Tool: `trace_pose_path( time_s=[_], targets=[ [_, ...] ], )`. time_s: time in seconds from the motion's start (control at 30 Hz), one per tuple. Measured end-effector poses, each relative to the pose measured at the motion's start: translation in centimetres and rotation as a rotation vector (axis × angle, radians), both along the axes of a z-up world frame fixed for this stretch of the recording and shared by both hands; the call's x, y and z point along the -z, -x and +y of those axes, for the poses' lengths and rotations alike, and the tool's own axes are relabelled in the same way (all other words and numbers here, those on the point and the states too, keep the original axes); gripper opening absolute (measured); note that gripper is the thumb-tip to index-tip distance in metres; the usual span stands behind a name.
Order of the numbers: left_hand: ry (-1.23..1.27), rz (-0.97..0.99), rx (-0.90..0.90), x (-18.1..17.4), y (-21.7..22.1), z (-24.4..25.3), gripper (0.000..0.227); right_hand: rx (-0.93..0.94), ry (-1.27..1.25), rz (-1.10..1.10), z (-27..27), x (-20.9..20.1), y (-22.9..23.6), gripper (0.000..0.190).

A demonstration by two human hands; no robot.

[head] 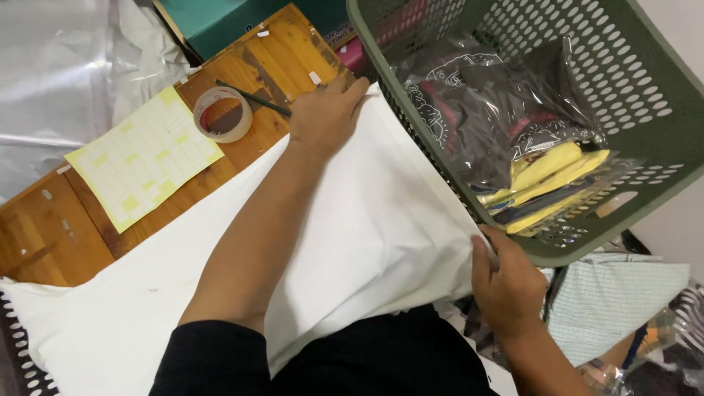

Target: The person folds a white shirt on a wooden table. They smooth the fabric, fold the sleeves and sides, and then fold the shirt into a compact rectangle. The folded shirt is placed into a plastic bag and put into a basket.

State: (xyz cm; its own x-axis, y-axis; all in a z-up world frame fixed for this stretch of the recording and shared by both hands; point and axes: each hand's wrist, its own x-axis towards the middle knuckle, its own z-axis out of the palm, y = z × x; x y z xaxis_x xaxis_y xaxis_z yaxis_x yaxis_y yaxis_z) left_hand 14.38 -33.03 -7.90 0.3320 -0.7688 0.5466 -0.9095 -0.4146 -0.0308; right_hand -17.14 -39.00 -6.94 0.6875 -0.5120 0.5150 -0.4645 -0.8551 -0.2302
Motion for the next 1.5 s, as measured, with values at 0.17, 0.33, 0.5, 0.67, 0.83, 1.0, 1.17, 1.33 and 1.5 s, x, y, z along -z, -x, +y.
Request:
trace_pose_path(
  time_s=[0.17, 0.33, 0.5, 0.67, 0.83, 1.0, 1.17, 1.33, 1.5],
  targets=[
    [-0.264, 0.375, -0.103, -3.8, 1.2, 2.0, 0.038, -0.035, -0.078, 0.114, 1.7, -1.9, -1.7, 0.036],
    [-0.135, 0.435, -0.096, -6.8, 5.0, 10.8, 0.041, 0.024, 0.075, 0.246, 2.1, -2.8, -3.9, 0.037],
    [-0.450, 0.403, -0.385, -4.9, 12.0, 21.4, 0.055, -0.615, -0.188, 0.306, 1.8, -0.8, -7.8, 0.050],
    [-0.432, 0.644, -0.713, -4.5, 15.6, 27.9, 0.063, -0.742, -0.121, 0.584, 2.3, -0.2, -10.6, 0.056],
    [-0.441, 0.779, -0.864, -3.3, 17.2, 31.3, 0.067, -0.741, -0.028, 0.642, 2.8, -0.8, -11.0, 0.060],
    [-0.435, 0.798, -0.809, -3.5, 16.8, 31.1, 0.070, -0.689, 0.035, 0.657, 2.2, -0.2, -11.0, 0.063],
    [-0.430, 0.897, -0.789, -5.0, 17.0, 31.8, 0.070, -0.652, -0.010, 0.716, 2.3, -0.2, -10.9, 0.061],
    [-0.249, 0.826, -0.661, -3.5, 17.7, 34.6, 0.066, -0.552, -0.083, 0.817, 3.5, -1.6, -12.0, 0.057],
    [0.020, 0.763, -0.780, -3.5, 17.7, 38.1, 0.048, -0.434, 0.079, 0.702, 5.3, -1.5, -13.2, 0.061]
  ],
)
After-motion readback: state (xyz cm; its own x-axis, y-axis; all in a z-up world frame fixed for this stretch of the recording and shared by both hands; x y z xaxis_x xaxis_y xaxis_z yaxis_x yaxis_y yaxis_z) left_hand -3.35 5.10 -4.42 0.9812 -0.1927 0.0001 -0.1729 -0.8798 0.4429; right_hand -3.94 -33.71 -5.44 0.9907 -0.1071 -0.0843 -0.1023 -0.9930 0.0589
